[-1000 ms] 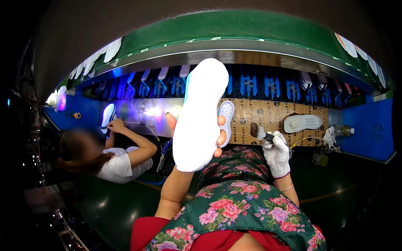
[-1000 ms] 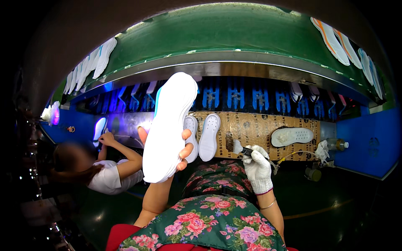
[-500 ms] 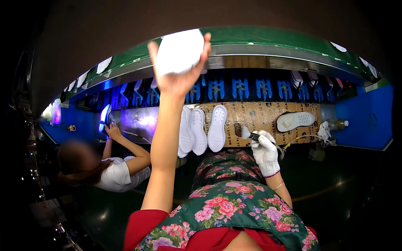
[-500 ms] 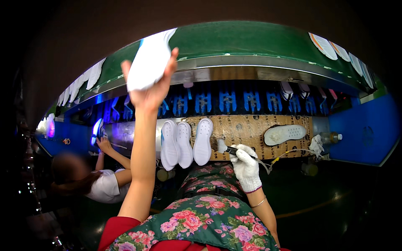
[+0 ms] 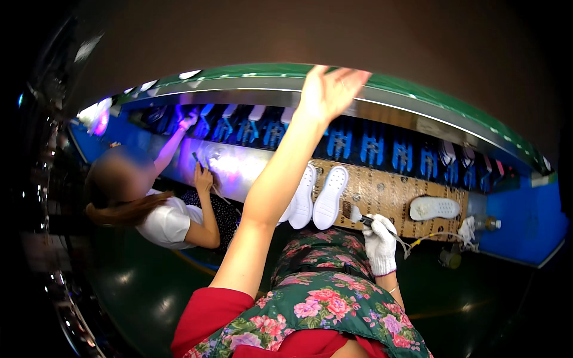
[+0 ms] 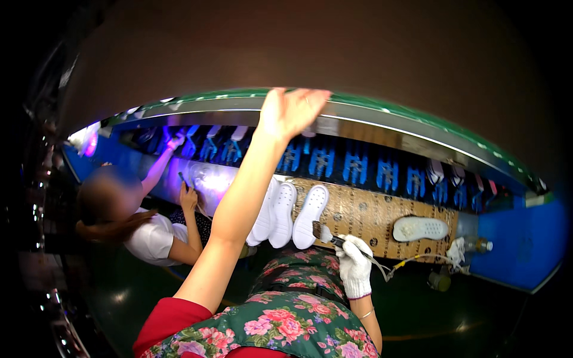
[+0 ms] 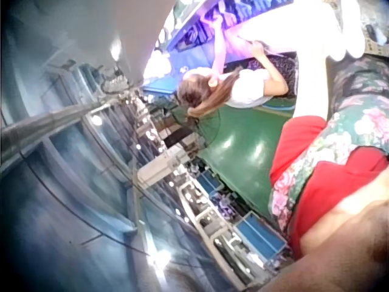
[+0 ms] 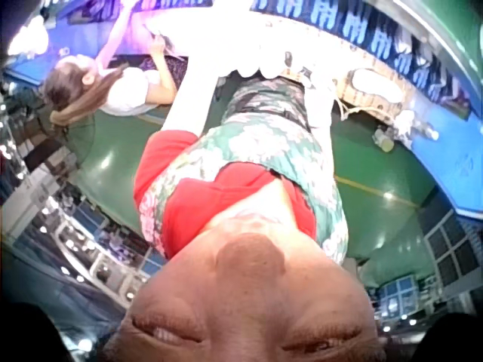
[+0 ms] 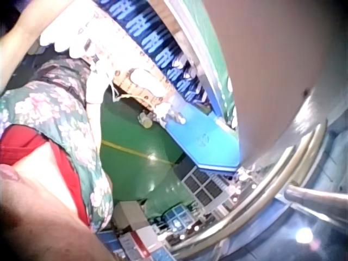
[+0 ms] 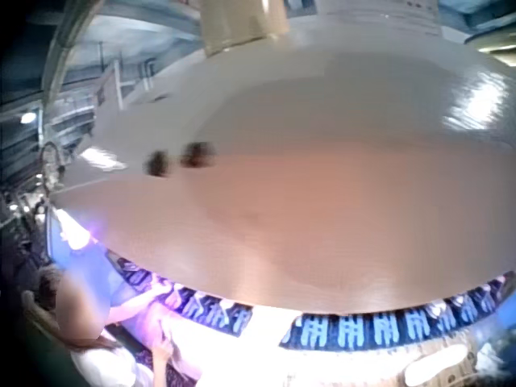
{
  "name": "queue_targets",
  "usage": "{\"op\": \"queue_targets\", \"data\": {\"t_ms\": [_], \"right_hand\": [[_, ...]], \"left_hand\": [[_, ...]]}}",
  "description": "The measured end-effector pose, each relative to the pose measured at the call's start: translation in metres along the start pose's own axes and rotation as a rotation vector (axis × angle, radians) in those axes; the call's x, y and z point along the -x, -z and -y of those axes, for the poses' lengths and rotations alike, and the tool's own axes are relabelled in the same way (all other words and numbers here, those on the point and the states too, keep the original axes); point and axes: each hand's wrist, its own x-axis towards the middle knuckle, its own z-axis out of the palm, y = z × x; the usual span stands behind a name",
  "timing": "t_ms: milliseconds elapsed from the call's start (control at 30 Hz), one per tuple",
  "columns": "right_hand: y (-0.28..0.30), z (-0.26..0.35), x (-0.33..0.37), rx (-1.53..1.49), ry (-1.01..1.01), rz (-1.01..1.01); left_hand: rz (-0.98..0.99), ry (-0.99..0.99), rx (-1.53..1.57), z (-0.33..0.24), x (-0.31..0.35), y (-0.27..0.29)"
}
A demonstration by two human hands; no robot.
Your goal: The person applies glue to the interior of shoe soles using a brush and then places the soles onto a moving conveyor belt.
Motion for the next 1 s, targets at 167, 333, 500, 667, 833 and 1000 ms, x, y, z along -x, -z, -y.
{"op": "queue_targets", "data": {"t_ms": [167, 333, 500, 667, 833, 1000], "right_hand": [[0.000, -0.004, -0.003, 0.054, -0.047, -0.010], [-0.011, -0.010, -0.006, 0.047, -0.095, -0.030], [-0.022, -0.007, -0.014, 0.086, -0.080, -0.016], [-0.038, 0.003, -0.018, 0.103, -0.045, -0.013], [-0.055, 0.034, -0.017, 0.008, -0.020, 0.136], [-0.062, 0.061, -0.008, -0.075, 0.013, 0.165]], "left_hand": [[-0.141, -0.596, -0.688, -0.092, 0.072, 0.026], [-0.893, -1.531, -2.133, -0.272, 0.087, 0.089], [-0.878, -1.254, -2.076, -0.301, 0.110, 0.099], [-0.397, -1.527, -1.541, -0.223, 0.159, 0.101], [-0.459, -1.693, -1.328, -0.149, 0.238, 0.103], [-0.586, -1.261, -0.921, -0.090, 0.265, 0.103]]}}
